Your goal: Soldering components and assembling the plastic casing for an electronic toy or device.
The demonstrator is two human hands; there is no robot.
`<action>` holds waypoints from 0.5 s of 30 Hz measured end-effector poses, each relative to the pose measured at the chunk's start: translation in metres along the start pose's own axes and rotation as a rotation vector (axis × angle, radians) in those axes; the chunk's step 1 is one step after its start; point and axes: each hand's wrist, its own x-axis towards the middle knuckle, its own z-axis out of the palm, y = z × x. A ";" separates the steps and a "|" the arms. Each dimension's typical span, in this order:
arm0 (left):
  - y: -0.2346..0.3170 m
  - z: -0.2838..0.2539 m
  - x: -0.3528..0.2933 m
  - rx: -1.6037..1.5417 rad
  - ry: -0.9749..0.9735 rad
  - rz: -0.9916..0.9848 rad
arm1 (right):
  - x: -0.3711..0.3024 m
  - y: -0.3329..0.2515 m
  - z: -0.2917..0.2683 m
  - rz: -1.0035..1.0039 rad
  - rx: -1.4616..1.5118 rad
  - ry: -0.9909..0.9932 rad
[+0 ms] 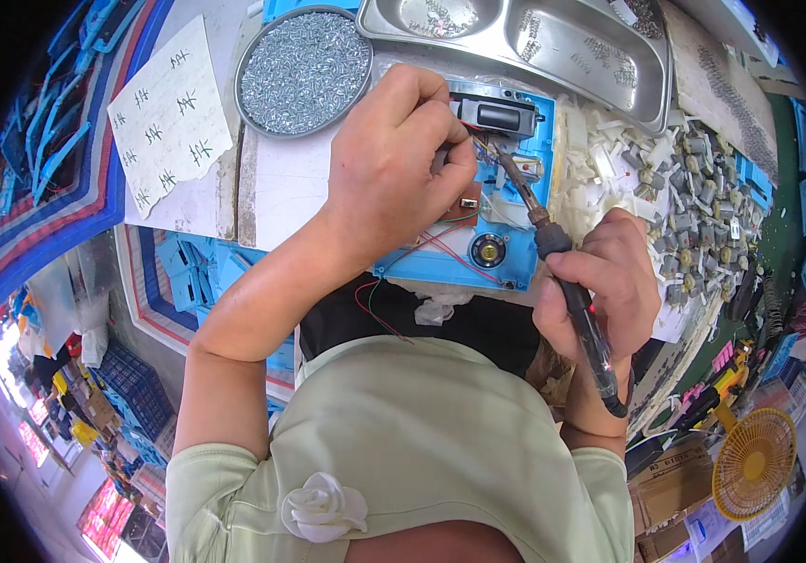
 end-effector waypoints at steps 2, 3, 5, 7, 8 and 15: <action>0.000 -0.001 0.000 0.004 -0.020 -0.008 | -0.001 0.001 -0.001 -0.004 0.002 0.011; 0.001 -0.003 0.000 0.013 -0.041 -0.014 | -0.001 0.001 -0.001 0.001 0.006 0.010; 0.002 -0.004 0.000 0.023 -0.059 -0.018 | 0.000 0.001 -0.004 0.009 0.015 0.007; 0.002 -0.004 -0.001 0.023 -0.055 -0.015 | 0.001 0.001 -0.005 0.010 0.021 0.018; 0.002 -0.004 -0.001 0.023 -0.052 -0.015 | 0.001 0.001 -0.006 0.011 0.023 0.023; 0.001 -0.001 0.001 0.014 0.005 0.028 | -0.002 0.001 -0.010 0.021 0.008 0.037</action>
